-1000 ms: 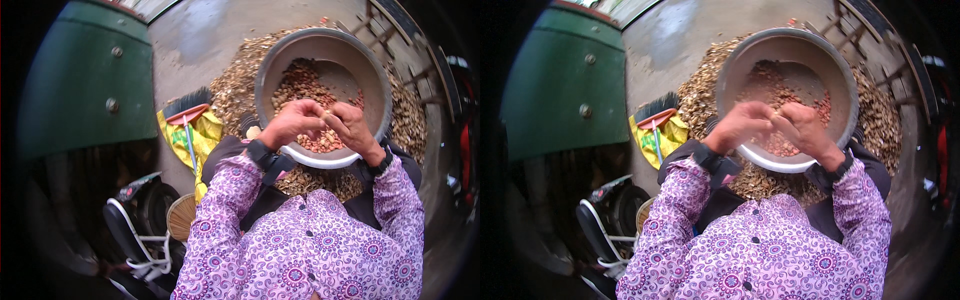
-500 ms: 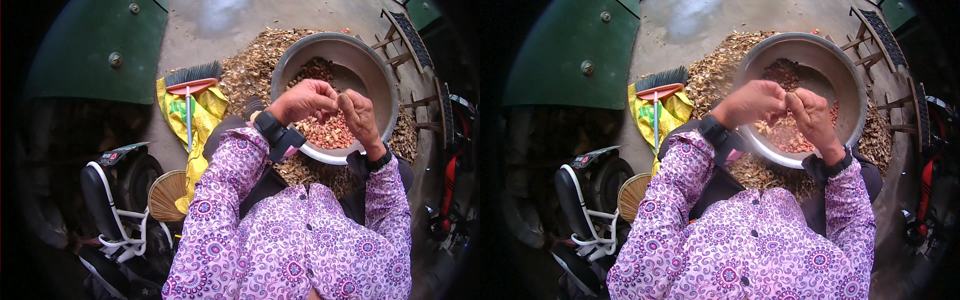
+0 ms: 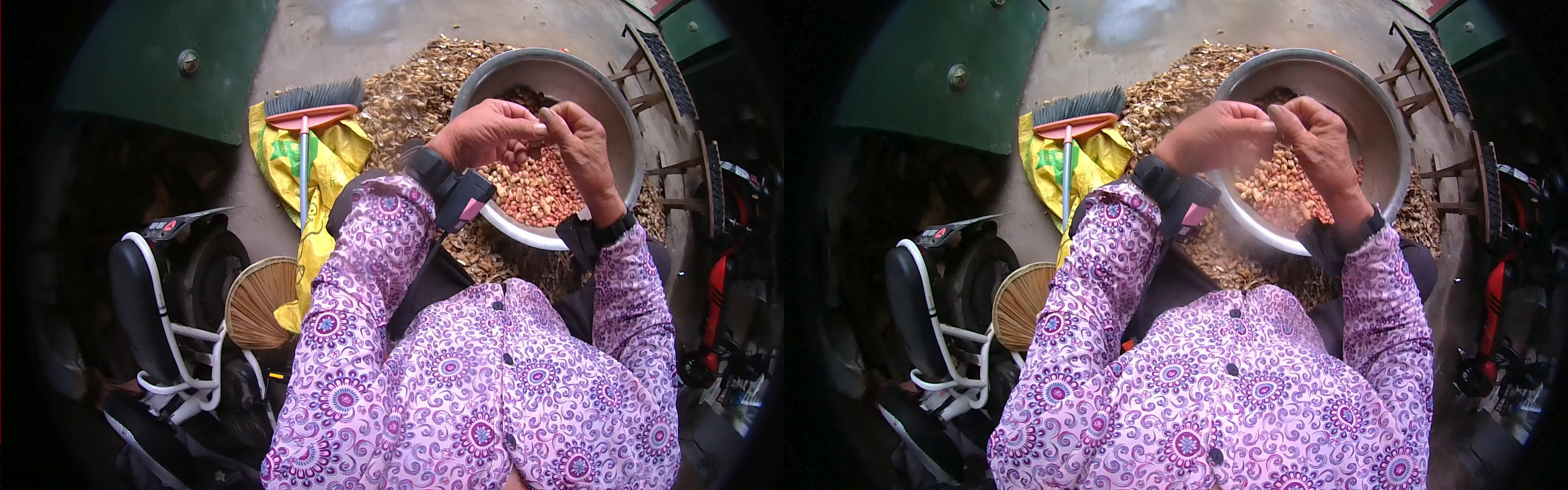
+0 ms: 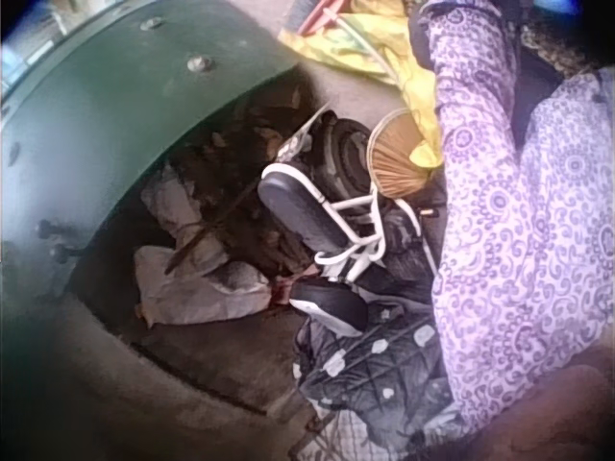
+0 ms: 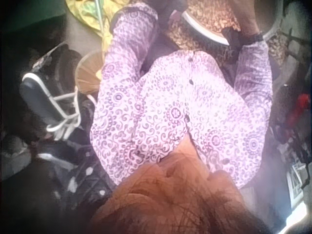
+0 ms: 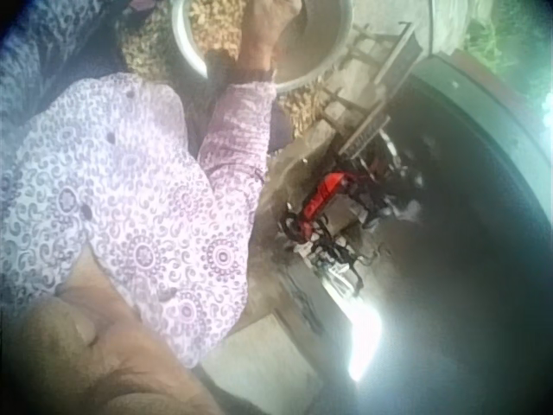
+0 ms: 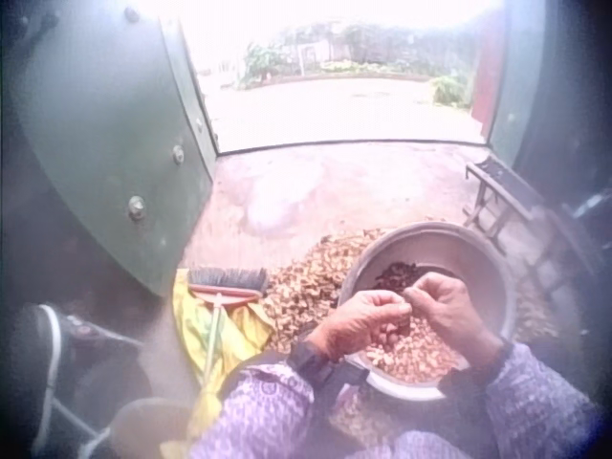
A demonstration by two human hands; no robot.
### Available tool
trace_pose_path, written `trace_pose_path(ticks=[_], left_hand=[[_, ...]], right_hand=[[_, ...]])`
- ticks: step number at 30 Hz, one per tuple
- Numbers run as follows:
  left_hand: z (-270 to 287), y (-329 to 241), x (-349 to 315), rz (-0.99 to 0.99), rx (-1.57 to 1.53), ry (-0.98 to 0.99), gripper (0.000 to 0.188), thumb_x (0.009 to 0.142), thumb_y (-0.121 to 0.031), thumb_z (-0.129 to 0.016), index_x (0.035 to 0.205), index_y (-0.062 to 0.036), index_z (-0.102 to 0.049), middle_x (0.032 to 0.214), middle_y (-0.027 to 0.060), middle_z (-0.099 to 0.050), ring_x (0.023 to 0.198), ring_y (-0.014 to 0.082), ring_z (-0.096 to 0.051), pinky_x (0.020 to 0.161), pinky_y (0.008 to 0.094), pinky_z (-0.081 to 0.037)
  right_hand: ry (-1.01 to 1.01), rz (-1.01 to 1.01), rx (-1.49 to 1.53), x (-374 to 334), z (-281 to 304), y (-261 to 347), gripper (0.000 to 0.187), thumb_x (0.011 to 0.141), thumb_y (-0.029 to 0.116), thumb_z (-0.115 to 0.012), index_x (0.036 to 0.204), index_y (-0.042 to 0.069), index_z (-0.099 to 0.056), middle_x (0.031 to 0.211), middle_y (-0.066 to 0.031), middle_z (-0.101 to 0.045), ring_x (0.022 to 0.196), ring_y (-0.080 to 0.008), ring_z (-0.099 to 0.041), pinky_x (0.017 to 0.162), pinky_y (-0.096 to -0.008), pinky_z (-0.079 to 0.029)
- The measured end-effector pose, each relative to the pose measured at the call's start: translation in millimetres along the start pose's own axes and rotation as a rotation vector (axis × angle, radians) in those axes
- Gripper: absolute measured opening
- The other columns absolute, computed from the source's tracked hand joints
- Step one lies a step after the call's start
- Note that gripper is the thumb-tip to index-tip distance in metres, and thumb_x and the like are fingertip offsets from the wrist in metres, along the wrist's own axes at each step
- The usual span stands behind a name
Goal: The person sits on the ground and shells peanuts by hand, placing the shelled nuts into a metal bowl and discarding the shells onto the floor. The task continues steadily throughout the clip.
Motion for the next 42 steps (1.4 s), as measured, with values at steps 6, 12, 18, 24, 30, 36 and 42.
trace_pose_path(ticks=[6,12,18,24,30,36,42], left_hand=[[8,-2,-11,-0.097,-0.056,-0.018,0.014,0.082,-0.015,-0.057,0.088,-0.0028,-0.057,0.078,0.0036,-0.058,0.069,0.0103,-0.055,0.062,0.0221,-0.046],[3,-5,-23,-0.156,-0.124,0.063,0.012,0.082,-0.012,-0.056,0.086,-0.0017,-0.058,0.078,0.0047,-0.058,0.071,0.0110,-0.055,0.069,0.0237,-0.047],[5,-14,-35,-0.299,-0.109,0.014,0.010,0.080,-0.012,-0.057,0.080,-0.0024,-0.058,0.071,0.0026,-0.055,0.061,0.0095,-0.053,0.055,0.0221,-0.045],[6,-26,-47,-0.357,-0.051,-0.171,0.013,0.076,-0.015,-0.059,0.075,-0.0026,-0.055,0.057,-0.0009,-0.044,0.049,0.0073,-0.042,0.043,0.0198,-0.033],[-2,-26,-46,-0.416,0.028,-0.274,0.011,0.075,-0.012,-0.057,0.071,-0.0020,-0.056,0.059,0.0000,-0.046,0.050,0.0082,-0.042,0.045,0.0196,-0.035],[-3,-23,-34,-0.510,-0.007,-0.451,0.013,0.069,-0.011,-0.060,0.060,-0.0048,-0.053,0.049,0.0003,-0.045,0.036,0.0096,-0.039,0.032,0.0244,-0.033],[2,-14,-33,-0.481,0.202,-0.487,0.010,0.072,-0.010,-0.058,0.064,-0.0052,-0.054,0.052,-0.0003,-0.045,0.040,0.0091,-0.040,0.038,0.0241,-0.036]], right_hand=[[0.007,-0.088,0.027,2,-16,1,0.028,0.082,0.031,-0.059,0.085,0.003,-0.056,0.075,0.0002,-0.056,0.069,-0.0048,-0.051,0.063,-0.0183,-0.042],[0.182,-0.185,0.224,-1,-24,-2,0.036,0.082,0.039,-0.056,0.089,0.004,-0.055,0.077,-0.0002,-0.056,0.071,-0.0058,-0.053,0.067,-0.0191,-0.043],[0.171,-0.177,0.165,-10,-41,11,0.041,0.083,0.045,-0.052,0.089,0.005,-0.056,0.076,0.0015,-0.053,0.068,-0.0041,-0.048,0.061,-0.0176,-0.039],[0.125,-0.193,0.015,-16,-30,7,0.046,0.083,0.048,-0.050,0.091,0.003,-0.056,0.077,0.0015,-0.053,0.065,-0.0042,-0.046,0.059,-0.0179,-0.038],[0.099,-0.240,0.034,-26,-11,7,0.050,0.081,0.049,-0.050,0.097,0.002,-0.057,0.079,-0.0004,-0.054,0.069,-0.0064,-0.051,0.063,-0.0189,-0.043],[0.033,-0.247,0.068,-36,13,2,0.051,0.080,0.050,-0.051,0.094,0.002,-0.057,0.079,-0.0015,-0.054,0.067,-0.0067,-0.052,0.060,-0.0186,-0.043],[-0.042,-0.279,0.127,-54,75,-10,0.052,0.078,0.052,-0.052,0.091,0.002,-0.056,0.076,-0.0020,-0.054,0.066,-0.0076,-0.053,0.059,-0.0190,-0.043]])
Point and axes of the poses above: each hand's wrist, its own x-axis towards the middle knuckle, its own z-axis out of the back of the hand, y = z × x, the point moved 4 cm from there along x, towards the middle knuckle
